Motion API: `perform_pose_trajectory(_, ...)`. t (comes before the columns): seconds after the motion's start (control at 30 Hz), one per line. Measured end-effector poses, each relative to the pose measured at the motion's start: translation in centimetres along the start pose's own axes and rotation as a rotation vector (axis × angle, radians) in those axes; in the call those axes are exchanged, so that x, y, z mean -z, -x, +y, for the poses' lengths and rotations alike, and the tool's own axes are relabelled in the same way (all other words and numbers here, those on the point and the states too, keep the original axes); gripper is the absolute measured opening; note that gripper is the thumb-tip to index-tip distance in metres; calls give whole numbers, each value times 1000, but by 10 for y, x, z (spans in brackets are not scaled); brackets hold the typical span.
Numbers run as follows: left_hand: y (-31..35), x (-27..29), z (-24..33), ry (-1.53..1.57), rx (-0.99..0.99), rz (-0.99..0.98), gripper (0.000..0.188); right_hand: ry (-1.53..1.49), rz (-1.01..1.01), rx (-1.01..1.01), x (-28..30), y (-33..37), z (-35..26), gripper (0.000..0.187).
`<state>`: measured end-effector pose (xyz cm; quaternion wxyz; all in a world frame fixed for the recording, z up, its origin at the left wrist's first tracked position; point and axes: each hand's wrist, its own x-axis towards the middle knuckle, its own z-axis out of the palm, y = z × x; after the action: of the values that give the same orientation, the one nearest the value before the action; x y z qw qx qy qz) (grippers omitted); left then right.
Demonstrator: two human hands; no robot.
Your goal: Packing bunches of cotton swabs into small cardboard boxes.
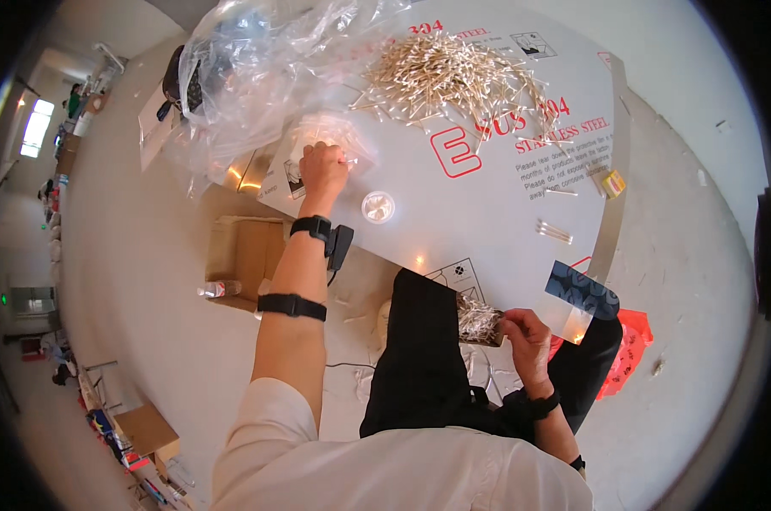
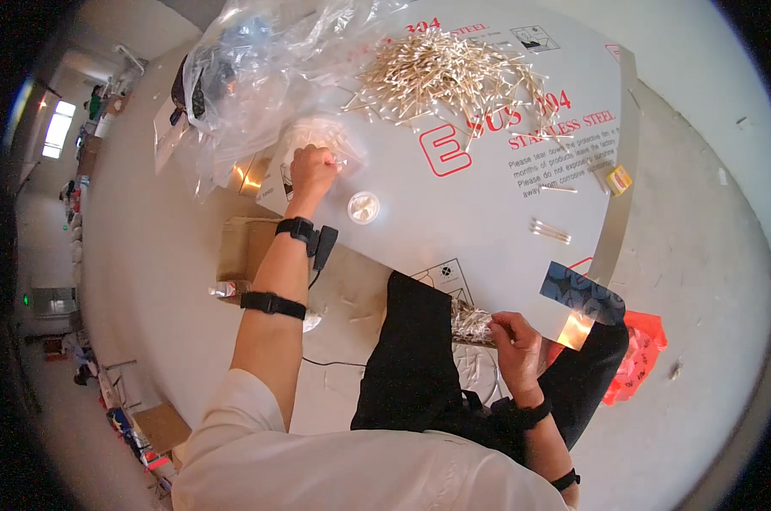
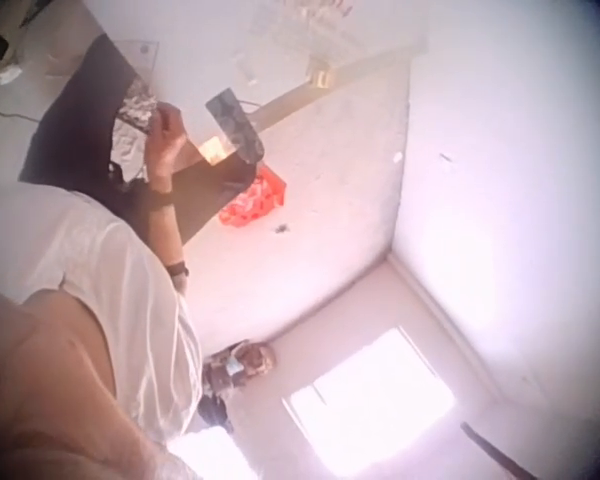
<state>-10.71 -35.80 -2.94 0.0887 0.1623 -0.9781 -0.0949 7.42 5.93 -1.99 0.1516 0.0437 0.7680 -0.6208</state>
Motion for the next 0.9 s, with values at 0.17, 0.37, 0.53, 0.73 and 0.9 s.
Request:
perform_pose_trajectory(0.17, 40, 36, 26, 520, -87, 133, 15, -83, -33, -66, -24, -15, -32, 12)
perform_pose_trajectory(0.37, 182, 43, 114, 921, -265, -165, 9, -705, 94, -222, -83, -40, -78, 14)
perform_pose_trajectory(0.53, 164, 50, 96, 939, -45, -14, 11, -600, 25, -190, -79, -41, -57, 11)
perform_pose_trajectory(0.73, 100, 7, 48, 196, -299, 155, 4, -586, 24, -233, -66, -31, -49, 9)
perform_pose_trajectory(0.9, 91, 8, 51, -60, -462, 25, 3, -605, 24, -170, -59, -28, -43, 9)
